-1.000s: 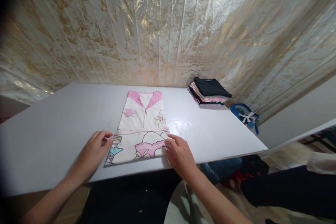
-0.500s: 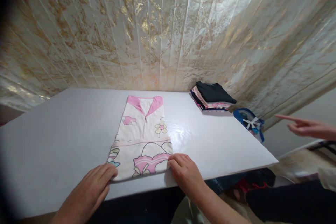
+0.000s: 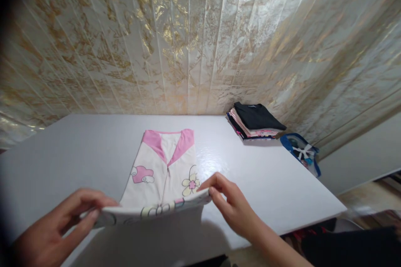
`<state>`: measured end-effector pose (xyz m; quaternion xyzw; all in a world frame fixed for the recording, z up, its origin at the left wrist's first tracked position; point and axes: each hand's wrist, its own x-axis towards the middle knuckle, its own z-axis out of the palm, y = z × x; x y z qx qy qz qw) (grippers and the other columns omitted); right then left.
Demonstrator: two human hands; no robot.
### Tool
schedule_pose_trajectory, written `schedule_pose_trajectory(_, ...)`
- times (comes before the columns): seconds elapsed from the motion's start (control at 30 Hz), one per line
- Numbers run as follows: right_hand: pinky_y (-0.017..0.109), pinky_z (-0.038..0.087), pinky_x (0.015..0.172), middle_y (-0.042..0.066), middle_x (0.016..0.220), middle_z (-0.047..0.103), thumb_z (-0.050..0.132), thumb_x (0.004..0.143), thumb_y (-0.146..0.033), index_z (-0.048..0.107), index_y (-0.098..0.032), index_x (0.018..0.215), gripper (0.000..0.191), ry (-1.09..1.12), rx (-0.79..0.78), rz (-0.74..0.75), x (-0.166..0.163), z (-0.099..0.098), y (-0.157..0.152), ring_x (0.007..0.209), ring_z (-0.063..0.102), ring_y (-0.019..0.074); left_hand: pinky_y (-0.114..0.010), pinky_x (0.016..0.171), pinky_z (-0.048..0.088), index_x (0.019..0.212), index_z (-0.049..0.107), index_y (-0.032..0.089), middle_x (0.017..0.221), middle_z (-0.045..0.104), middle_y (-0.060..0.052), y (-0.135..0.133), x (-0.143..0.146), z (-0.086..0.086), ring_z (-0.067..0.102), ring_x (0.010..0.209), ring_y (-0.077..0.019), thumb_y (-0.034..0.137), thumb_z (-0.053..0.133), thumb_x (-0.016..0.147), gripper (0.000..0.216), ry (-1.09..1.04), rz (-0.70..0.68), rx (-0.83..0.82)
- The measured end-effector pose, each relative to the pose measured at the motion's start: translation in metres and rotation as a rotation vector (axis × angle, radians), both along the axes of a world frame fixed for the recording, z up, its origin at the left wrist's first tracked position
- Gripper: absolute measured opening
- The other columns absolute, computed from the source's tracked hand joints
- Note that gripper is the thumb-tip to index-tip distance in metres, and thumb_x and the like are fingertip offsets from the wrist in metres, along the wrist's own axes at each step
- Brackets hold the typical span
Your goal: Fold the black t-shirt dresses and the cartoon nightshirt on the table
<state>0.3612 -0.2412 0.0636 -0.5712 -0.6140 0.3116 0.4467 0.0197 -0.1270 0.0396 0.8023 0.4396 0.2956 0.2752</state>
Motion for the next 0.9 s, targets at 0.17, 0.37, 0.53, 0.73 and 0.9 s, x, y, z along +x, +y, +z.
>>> schedule_pose_trajectory(0.17, 0.019, 0.033, 0.05, -0.006, 0.063, 0.043, 0.058, 0.081, -0.04, 0.051, -0.019, 0.076, 0.023, 0.366, -0.105, -0.101, 0.017, -0.006, 0.1, 0.054, 0.04, 0.0084, -0.021, 0.047, 0.041, 0.09, 0.055, 0.022, 0.062, 0.059, 0.005, 0.093, 0.054, 0.04, 0.053, 0.052, -0.0123, 0.047, 0.057, 0.075, 0.029, -0.219, 0.013, -0.273)
schedule_pose_trajectory(0.37, 0.018, 0.029, 0.046, -0.009, 0.055, 0.039, 0.056, 0.07, -0.029, 0.047, -0.02, 0.071, 0.013, 0.43, -0.319, -0.253, 0.033, -0.033, 0.214, 0.046, 0.034, 0.0063, -0.018, 0.047, 0.036, 0.085, 0.055, 0.02, 0.06, 0.055, 0.007, 0.191, 0.098, 0.015, 0.049, 0.051, -0.0089, 0.031, 0.062, 0.061, 0.028, -0.333, 0.117, -0.527)
schedule_pose_trajectory(0.53, 0.019, 0.028, 0.043, -0.008, 0.051, 0.039, 0.055, 0.073, -0.024, 0.049, -0.019, 0.07, 0.008, 0.323, -0.354, -0.34, 0.042, -0.058, 0.261, 0.043, 0.032, 0.007, -0.021, 0.047, 0.04, 0.083, 0.054, 0.019, 0.058, 0.056, 0.005, 0.231, 0.116, -0.011, 0.054, 0.049, -0.012, 0.029, 0.061, 0.061, 0.026, -0.276, 0.219, -0.542)
schedule_pose_trajectory(0.73, 0.022, 0.037, 0.052, -0.004, 0.071, 0.057, 0.058, 0.074, -0.019, 0.06, -0.02, 0.106, 0.032, 0.144, -0.271, -0.381, 0.044, -0.079, 0.259, 0.056, 0.048, 0.0109, -0.027, 0.057, 0.049, 0.1, 0.055, 0.019, 0.07, 0.065, 0.001, 0.232, 0.112, -0.032, 0.064, 0.062, -0.0184, 0.03, 0.06, 0.07, 0.033, -0.168, 0.22, -0.431)
schedule_pose_trajectory(0.9, 0.027, 0.044, 0.08, 0.002, 0.096, 0.064, 0.05, 0.082, -0.013, 0.056, -0.023, 0.121, 0.041, -0.23, -0.028, -0.378, 0.042, -0.076, 0.263, 0.087, 0.059, 0.0161, -0.029, 0.082, 0.048, 0.113, 0.054, 0.024, 0.093, 0.065, -0.003, 0.242, 0.117, -0.032, 0.064, 0.094, -0.0197, 0.023, 0.053, 0.078, 0.035, -0.086, 0.258, -0.203)
